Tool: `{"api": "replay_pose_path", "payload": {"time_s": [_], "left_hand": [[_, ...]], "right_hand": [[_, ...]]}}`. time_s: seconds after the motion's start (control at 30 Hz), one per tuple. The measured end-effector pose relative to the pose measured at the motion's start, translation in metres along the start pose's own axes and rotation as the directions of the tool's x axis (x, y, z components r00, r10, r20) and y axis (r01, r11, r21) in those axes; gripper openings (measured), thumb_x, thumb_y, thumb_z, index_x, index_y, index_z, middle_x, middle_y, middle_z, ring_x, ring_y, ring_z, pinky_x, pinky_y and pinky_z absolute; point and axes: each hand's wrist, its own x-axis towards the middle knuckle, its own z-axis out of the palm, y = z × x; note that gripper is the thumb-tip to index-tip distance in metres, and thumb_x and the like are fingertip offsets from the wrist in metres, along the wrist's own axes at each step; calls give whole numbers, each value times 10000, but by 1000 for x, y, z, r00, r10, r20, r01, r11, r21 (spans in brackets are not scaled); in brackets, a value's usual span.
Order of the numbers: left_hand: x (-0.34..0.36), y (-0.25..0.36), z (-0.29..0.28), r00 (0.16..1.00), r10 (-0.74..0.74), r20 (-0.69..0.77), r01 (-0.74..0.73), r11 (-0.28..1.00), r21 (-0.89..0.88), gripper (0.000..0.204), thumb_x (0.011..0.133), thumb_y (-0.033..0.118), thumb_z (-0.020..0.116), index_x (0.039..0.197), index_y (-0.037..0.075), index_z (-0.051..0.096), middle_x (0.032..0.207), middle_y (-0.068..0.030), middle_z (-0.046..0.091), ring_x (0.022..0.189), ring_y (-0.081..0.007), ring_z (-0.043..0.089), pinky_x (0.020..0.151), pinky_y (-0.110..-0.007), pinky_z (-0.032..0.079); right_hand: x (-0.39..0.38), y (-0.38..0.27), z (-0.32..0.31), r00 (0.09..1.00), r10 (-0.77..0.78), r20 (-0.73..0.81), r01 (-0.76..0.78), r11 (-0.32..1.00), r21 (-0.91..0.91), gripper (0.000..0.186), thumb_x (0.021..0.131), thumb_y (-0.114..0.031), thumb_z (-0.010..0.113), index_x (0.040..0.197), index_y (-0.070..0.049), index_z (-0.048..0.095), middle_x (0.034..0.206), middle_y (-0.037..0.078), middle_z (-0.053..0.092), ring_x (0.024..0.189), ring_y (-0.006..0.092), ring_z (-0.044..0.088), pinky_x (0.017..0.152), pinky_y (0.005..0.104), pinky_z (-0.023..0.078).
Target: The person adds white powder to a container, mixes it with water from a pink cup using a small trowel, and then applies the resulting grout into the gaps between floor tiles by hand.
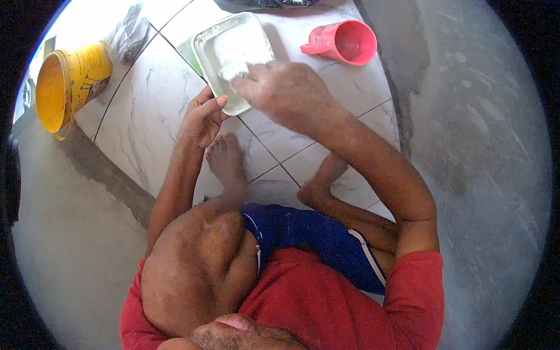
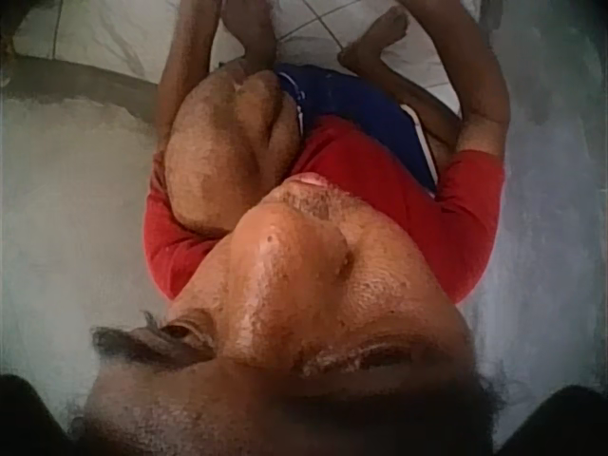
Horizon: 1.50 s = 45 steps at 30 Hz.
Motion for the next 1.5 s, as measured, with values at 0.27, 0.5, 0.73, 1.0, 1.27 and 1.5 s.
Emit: {"api": "replay_pose_path", "payload": {"time_s": [0.27, 0.5, 0.73, 1.0, 1.27, 1.5], "left_hand": [[0, -2, -2, 1000, -5, 2, 5, 1000, -4, 526, 880, 73, 654, 1352, -60, 465, 1220, -142, 628, 1043, -203, 659, 900, -355, 563], [-4, 0, -4, 1000, 24, -6, -24, 999, 24, 552, 871, 92, 662, 1359, -63, 456, 1229, -148, 624, 1078, -213, 649, 928, -369, 551], [1, -1, -14, 999, 36, 14, -37, 998, 49, 584, 866, 98, 659, 1379, -64, 432, 1290, -165, 588, 1121, -229, 627, 974, -381, 516], [3, -1, -5, 999, 49, -5, -49, 999, -9, 615, 822, 42, 669, 1375, -91, 436, 1282, -184, 577, 1150, -257, 599, 975, -370, 502], [-1, -4, -8, 998, 48, -50, -50, 998, -28, 583, 824, 29, 651, 1357, -94, 448, 1282, -202, 574, 1136, -273, 609, 976, -382, 504], [4, -3, -6, 997, 73, -10, -73, 997, 8, 593, 841, 68, 667, 1365, -69, 426, 1265, -167, 595, 1105, -232, 631, 928, -373, 538]], "right_hand": [[-3, -7, 2, 992, -98, 75, 103, 993, -61, 204, 840, -144, 591, 1017, -64, 653, 922, 121, 662, 834, 263, 693, 638, 376, 575], [-3, 3, -12, 994, -81, 77, 82, 997, -11, 187, 841, -128, 579, 1006, -62, 637, 938, 136, 669, 843, 285, 693, 661, 380, 577], [-10, 3, -13, 989, -21, 147, 13, 999, 52, 180, 847, -123, 579, 1009, -70, 636, 828, 129, 641, 794, 305, 690, 661, 405, 567], [17, 28, 4, 995, -22, -94, 15, 997, -82, 191, 847, -124, 583, 1025, -62, 612, 829, 125, 645, 777, 296, 689, 633, 398, 572], [-16, -3, 18, 1000, -12, 13, 12, 1000, -14, 177, 844, -121, 577, 1004, -48, 602, 783, 117, 638, 748, 286, 694, 568, 381, 569], [7, 20, 15, 990, 38, -135, -47, 997, -63, 290, 885, -216, 666, 1153, -108, 645, 759, 66, 591, 645, 237, 633, 550, 366, 513]]}}
